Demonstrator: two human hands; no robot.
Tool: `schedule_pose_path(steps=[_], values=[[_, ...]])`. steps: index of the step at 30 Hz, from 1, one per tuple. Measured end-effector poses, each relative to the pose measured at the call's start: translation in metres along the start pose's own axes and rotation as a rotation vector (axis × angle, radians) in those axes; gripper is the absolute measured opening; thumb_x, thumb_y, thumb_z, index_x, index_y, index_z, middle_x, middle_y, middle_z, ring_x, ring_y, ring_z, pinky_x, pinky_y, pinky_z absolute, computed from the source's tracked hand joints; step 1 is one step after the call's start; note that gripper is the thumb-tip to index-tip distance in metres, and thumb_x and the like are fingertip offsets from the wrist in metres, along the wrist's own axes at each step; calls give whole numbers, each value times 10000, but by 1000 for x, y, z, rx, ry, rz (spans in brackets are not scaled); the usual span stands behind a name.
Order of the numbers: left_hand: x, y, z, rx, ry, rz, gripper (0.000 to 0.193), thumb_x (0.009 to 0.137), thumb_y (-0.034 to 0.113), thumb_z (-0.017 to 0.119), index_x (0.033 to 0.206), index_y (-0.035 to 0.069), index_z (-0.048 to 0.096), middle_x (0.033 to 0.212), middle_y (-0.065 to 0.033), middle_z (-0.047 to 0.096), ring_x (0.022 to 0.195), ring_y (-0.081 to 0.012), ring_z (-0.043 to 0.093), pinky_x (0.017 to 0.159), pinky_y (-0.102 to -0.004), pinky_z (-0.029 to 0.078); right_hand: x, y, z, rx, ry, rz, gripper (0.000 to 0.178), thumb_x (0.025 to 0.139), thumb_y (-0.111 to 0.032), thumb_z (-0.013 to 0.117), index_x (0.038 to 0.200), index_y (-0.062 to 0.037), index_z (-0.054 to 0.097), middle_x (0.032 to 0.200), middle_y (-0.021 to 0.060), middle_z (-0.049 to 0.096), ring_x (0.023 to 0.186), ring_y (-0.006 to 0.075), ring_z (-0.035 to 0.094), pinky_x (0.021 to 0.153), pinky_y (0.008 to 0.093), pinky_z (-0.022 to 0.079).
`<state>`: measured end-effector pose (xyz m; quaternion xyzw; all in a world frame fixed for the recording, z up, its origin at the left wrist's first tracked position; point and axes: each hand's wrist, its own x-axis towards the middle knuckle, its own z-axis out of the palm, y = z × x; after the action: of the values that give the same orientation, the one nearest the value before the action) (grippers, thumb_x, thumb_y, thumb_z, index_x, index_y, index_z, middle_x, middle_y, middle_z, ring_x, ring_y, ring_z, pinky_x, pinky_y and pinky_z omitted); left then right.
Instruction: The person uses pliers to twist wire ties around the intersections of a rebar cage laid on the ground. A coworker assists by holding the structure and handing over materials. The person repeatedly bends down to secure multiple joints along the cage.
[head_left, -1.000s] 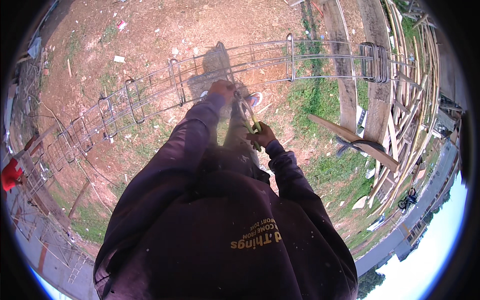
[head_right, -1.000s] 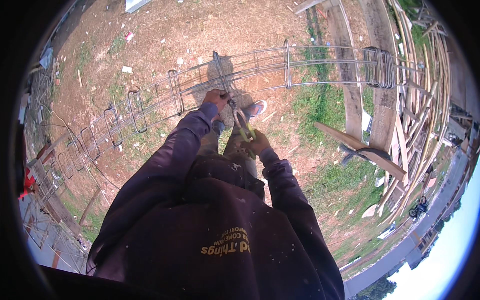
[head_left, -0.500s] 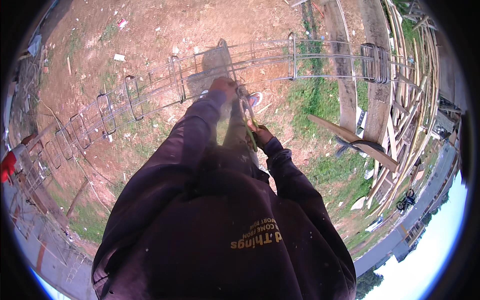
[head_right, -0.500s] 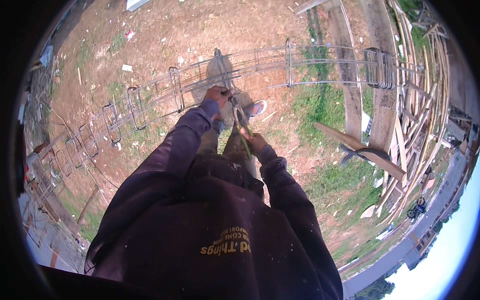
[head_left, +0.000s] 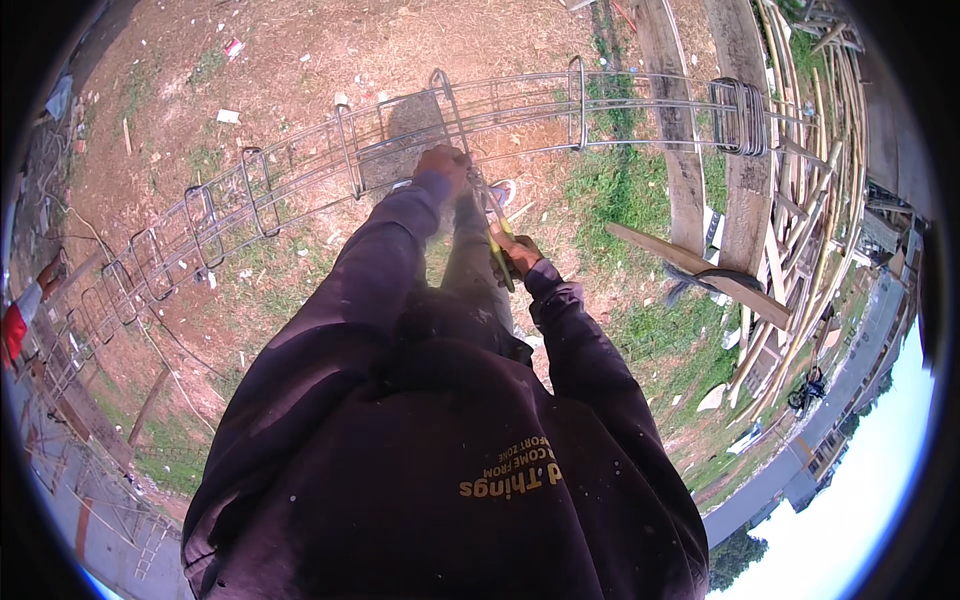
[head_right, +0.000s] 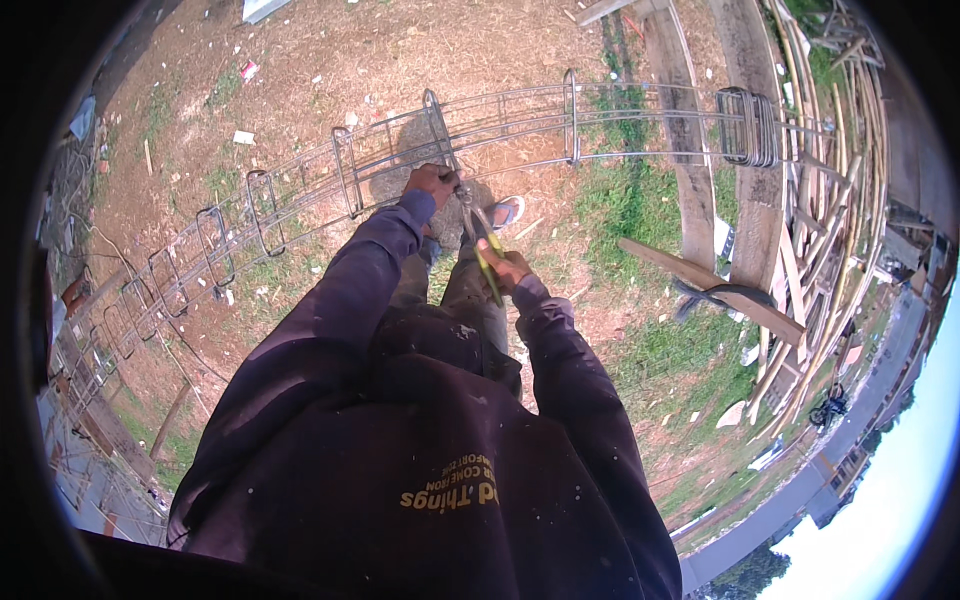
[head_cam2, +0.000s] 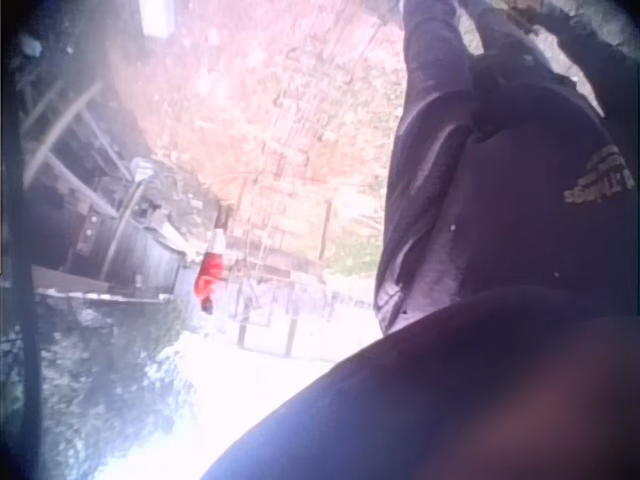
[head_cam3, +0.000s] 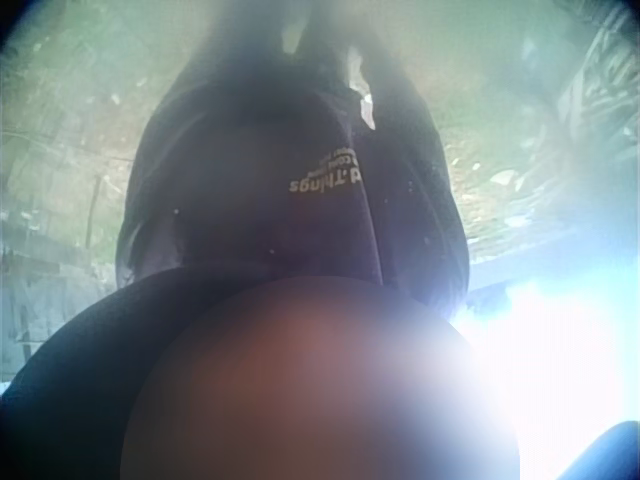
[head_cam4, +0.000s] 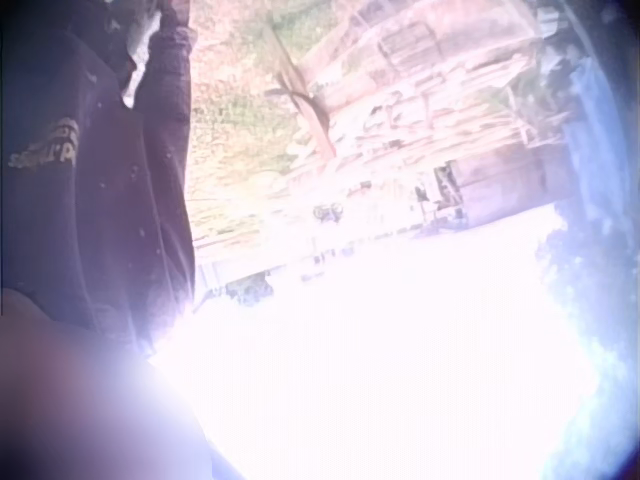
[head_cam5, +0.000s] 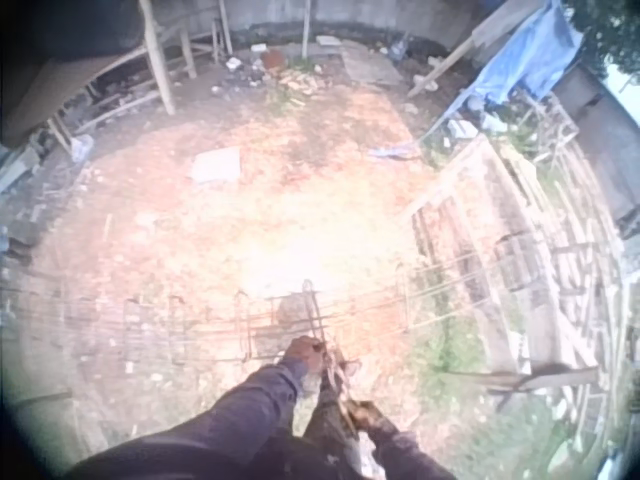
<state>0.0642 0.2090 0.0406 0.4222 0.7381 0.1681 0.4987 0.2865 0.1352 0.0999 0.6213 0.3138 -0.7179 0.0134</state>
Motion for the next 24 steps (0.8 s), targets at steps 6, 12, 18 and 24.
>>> schedule_pose_path(steps=[6, 12, 18, 24], values=[[3, -4, -4, -12, -44, 103, 387, 845, 448, 609, 837, 77, 717, 859, -180, 677, 856, -383, 632, 792, -420, 497, -11, 5, 10, -877, 448, -333, 573, 763, -371, 703, 1165, -27, 485, 847, 151, 643, 699, 337, 654, 633, 447, 532], [-1, -6, 4, -13, 32, 73, 389, 842, 458, 602, 827, 87, 718, 850, -194, 670, 874, -392, 627, 809, -446, 489, 2, 1, 1, -721, 448, -321, 440, 821, -272, 604, 1176, -40, 486, 914, 150, 611, 745, 316, 633, 676, 430, 524], [-8, -10, 11, -54, 61, 53, 364, 868, 443, 584, 934, 109, 714, 969, -187, 670, 937, -405, 614, 862, -438, 483, 14, -11, -13, -14, -197, 123, 376, 754, -356, 782, 905, -42, 639, 758, 77, 648, 619, 211, 650, 571, 361, 553], [-22, -27, 19, -76, 279, 199, 456, 932, 451, 550, 1133, 55, 654, 1073, -205, 663, 1033, -341, 627, 885, -373, 471, -2, 12, 7, -718, 495, -623, 433, 735, -260, 739, 1004, -7, 513, 795, 147, 634, 692, 330, 651, 642, 449, 533]])
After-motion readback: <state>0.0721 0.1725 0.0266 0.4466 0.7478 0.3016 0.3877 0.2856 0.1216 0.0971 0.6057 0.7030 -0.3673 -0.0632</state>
